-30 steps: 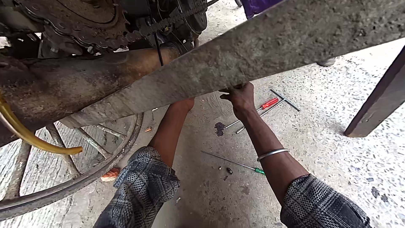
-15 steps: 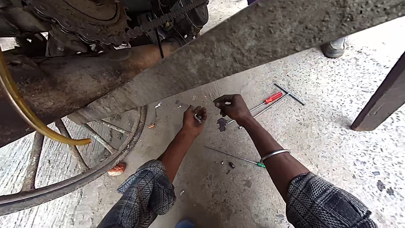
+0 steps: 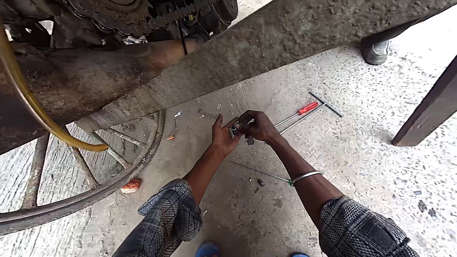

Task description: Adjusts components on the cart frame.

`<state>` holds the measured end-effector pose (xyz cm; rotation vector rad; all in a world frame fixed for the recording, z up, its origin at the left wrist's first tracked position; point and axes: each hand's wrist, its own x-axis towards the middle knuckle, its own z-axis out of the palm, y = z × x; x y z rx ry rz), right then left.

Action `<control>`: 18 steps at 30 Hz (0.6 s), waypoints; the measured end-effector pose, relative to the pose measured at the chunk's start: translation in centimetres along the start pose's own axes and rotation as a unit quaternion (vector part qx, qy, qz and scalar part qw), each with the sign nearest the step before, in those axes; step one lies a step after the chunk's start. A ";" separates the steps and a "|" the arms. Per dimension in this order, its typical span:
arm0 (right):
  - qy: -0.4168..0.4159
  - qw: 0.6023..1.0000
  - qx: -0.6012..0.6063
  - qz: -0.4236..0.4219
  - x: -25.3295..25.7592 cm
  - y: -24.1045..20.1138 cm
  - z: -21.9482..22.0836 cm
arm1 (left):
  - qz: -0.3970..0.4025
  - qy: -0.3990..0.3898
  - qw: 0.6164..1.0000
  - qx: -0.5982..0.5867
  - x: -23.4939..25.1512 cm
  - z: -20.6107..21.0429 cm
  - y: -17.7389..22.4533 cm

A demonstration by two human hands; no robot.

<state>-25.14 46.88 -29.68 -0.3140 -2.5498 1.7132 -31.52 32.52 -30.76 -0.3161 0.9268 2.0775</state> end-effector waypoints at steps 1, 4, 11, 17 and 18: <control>0.007 1.000 0.001 0.010 0.1 0.0 0.2 | -0.001 -0.001 1.000 -0.005 -0.1 0.3 0.0; 0.032 0.998 0.057 0.019 0.2 0.3 0.5 | 0.004 0.002 1.000 -0.011 -0.3 0.5 0.2; 0.093 0.972 0.217 0.000 -0.4 -1.5 -0.2 | 0.028 0.076 0.997 -0.018 0.5 0.5 0.6; 0.039 0.973 0.187 -0.126 -1.3 -10.2 0.8 | 0.078 0.059 0.993 0.072 0.2 -0.7 3.5; 0.022 0.972 0.187 -0.142 -1.5 -11.7 1.4 | 0.085 0.062 0.990 0.093 -0.5 -0.5 4.0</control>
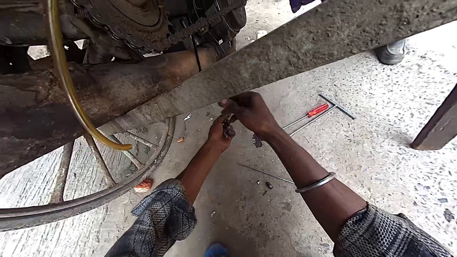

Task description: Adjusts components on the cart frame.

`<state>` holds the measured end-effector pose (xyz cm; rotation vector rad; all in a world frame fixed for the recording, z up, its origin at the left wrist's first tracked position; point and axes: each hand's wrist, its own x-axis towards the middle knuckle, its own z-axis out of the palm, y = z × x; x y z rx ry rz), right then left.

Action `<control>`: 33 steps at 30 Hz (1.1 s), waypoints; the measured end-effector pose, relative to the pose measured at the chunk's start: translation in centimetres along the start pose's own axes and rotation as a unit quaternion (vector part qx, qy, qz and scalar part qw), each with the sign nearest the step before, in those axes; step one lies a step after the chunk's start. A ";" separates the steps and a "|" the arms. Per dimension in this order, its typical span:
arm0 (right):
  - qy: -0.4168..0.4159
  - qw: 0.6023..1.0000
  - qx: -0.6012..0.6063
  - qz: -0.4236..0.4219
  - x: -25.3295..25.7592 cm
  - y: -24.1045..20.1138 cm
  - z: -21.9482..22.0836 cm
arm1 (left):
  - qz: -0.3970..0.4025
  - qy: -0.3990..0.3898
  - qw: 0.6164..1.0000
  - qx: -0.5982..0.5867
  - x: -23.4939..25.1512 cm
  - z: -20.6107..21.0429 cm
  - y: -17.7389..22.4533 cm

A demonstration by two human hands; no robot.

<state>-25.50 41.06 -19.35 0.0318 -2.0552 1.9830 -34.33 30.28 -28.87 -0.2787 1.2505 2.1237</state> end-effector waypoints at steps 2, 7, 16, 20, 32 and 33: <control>-0.028 0.999 0.026 0.001 0.3 -1.5 1.9 | 0.019 0.010 0.999 0.048 -1.4 -0.1 1.2; 0.032 0.978 0.196 0.061 0.4 -1.7 4.1 | 0.069 -0.015 0.986 0.148 -5.3 0.2 4.2; 0.067 0.991 0.104 -0.054 0.4 -1.3 0.5 | 0.275 -0.146 0.932 0.184 -9.3 2.9 7.9; 0.156 0.969 -0.119 -0.148 -0.5 -0.4 -0.8 | 0.284 -0.142 0.926 0.205 -9.2 5.0 9.5; 0.141 0.985 -0.055 -0.085 -0.5 -0.2 -2.6 | 0.183 -0.108 0.913 0.349 -6.9 7.6 10.9; 0.134 0.988 -0.035 -0.071 -0.4 -0.4 -2.6 | 0.152 -0.108 0.917 0.352 -6.7 7.4 11.1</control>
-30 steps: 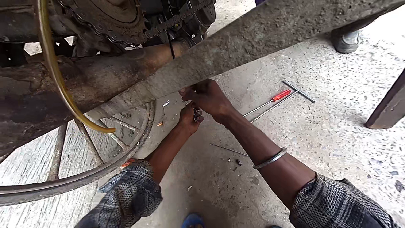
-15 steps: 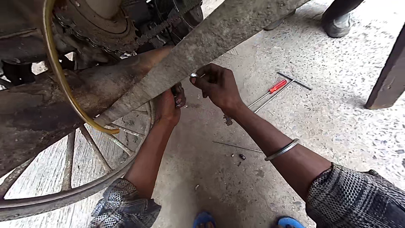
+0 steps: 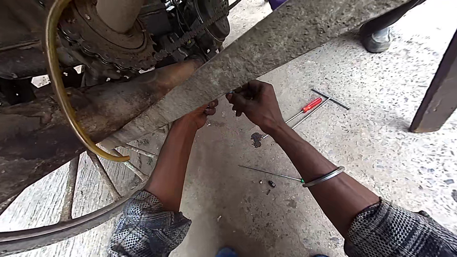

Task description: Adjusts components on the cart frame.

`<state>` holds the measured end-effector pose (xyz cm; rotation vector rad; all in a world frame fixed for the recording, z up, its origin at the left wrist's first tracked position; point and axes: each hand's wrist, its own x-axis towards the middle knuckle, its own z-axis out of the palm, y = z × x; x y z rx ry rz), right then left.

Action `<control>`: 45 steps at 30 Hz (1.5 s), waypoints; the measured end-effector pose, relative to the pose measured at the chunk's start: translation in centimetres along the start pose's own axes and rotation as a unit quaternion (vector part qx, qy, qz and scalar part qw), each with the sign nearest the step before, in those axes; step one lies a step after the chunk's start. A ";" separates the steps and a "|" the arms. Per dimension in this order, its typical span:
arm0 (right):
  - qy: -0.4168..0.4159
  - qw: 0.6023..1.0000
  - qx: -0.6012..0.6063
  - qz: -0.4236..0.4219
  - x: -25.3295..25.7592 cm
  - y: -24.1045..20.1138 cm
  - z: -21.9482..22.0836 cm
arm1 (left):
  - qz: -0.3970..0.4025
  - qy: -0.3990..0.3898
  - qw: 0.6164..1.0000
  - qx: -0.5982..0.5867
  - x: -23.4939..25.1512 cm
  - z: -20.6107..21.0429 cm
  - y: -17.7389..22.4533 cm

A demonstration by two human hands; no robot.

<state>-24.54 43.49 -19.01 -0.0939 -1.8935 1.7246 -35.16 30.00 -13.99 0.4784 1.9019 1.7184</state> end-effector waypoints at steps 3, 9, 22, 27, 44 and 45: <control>-0.027 0.998 0.021 0.051 0.4 -0.5 0.0 | -0.068 -0.041 0.997 0.001 0.4 -0.7 -0.3; -0.157 0.977 -0.093 0.111 1.5 -1.1 -0.4 | -0.016 -0.123 0.992 0.009 0.2 -1.0 -0.3; 0.044 0.997 -0.025 -0.053 -0.2 2.1 1.4 | 0.083 -0.008 0.996 0.023 -0.7 4.1 -1.2; 0.067 0.955 -0.215 -0.192 0.0 2.3 -0.1 | 0.068 -0.019 0.997 0.009 -0.6 3.7 -0.5; 0.050 0.946 -0.247 -0.203 -0.8 3.6 -0.8 | 0.060 -0.052 0.990 -0.112 -0.6 3.4 -2.3; 0.053 0.950 -0.230 -0.204 -0.7 3.6 -0.8 | 0.058 -0.067 0.987 -0.131 -0.4 3.0 -2.4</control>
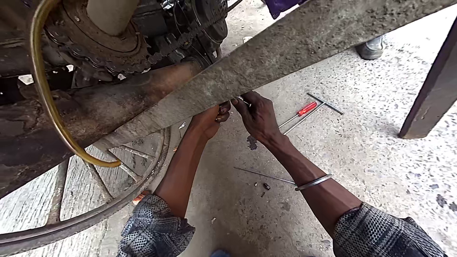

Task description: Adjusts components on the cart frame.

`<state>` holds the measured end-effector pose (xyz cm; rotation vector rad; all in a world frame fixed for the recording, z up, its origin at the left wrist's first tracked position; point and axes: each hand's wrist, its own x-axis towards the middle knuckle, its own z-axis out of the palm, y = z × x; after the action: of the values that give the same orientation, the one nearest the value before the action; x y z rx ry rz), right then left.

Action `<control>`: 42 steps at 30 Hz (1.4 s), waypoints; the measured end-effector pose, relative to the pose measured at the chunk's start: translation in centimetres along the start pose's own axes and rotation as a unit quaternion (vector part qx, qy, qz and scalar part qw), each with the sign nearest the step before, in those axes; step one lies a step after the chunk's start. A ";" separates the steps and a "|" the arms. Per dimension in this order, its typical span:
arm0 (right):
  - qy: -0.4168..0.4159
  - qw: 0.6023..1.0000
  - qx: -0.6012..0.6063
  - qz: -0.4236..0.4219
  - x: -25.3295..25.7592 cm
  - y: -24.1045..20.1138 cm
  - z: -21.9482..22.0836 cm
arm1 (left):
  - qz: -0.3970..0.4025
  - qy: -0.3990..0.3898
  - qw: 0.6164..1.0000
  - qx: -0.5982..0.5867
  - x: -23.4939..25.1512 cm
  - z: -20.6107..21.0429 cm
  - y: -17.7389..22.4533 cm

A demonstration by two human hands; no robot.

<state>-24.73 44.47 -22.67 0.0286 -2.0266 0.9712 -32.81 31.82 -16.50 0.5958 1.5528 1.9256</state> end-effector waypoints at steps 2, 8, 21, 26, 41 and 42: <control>0.015 0.999 0.036 0.002 0.0 -0.2 0.1 | -0.010 -0.020 1.000 -0.018 0.1 -0.8 0.0; 0.041 0.996 0.075 0.014 0.4 -0.9 -0.2 | -0.012 -0.065 0.998 -0.015 0.2 -1.9 0.6; 0.095 0.982 0.151 0.065 -0.3 -1.0 0.0 | 0.019 0.001 0.999 -0.027 0.4 0.5 -0.2; 0.209 0.927 0.287 0.124 0.1 -1.8 1.5 | 0.031 -0.005 0.994 -0.101 0.5 0.9 -1.1; 0.259 0.914 0.285 0.122 0.9 -2.1 2.8 | 0.067 0.032 0.994 -0.083 0.5 2.1 -1.6; 0.259 0.915 0.284 0.122 1.0 -2.2 2.7 | 0.065 0.034 0.994 -0.087 0.5 2.1 -1.6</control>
<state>-26.49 41.48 -21.43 -0.1578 -1.2355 1.5183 -31.52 33.87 -17.62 0.5736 1.3984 2.1730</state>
